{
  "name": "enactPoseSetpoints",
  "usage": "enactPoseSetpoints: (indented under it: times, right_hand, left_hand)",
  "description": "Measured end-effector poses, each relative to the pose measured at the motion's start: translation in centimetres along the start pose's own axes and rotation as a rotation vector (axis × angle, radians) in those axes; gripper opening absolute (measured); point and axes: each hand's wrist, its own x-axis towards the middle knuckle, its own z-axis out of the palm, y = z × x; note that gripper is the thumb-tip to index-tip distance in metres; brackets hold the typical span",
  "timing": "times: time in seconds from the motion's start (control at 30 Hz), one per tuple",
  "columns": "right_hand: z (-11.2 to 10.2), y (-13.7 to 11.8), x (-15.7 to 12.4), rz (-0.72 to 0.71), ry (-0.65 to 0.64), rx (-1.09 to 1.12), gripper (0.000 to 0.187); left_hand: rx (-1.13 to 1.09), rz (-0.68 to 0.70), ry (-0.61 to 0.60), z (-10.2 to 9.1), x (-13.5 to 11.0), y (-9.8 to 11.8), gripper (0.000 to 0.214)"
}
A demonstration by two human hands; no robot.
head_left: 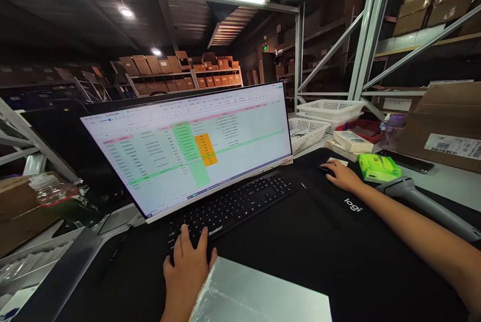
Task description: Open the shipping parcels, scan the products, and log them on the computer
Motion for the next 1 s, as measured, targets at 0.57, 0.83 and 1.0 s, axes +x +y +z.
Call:
enactPoseSetpoints:
  times: [0.57,0.83,1.0]
  right_hand:
    - [0.1,0.1,0.1,-0.001,0.061,0.011,0.043]
    - [0.7,0.4,0.1,-0.008,0.023,0.019,0.051]
    - [0.5,0.3,0.1,0.008,0.067,0.029,0.049]
  left_hand:
    - [-0.008,-0.01,0.033,0.9,0.3,-0.1,0.058]
    - [-0.018,-0.011,0.019,1.6,0.7,-0.4,0.058]
    - [-0.007,-0.009,0.037,1.7,0.8,-0.4,0.057]
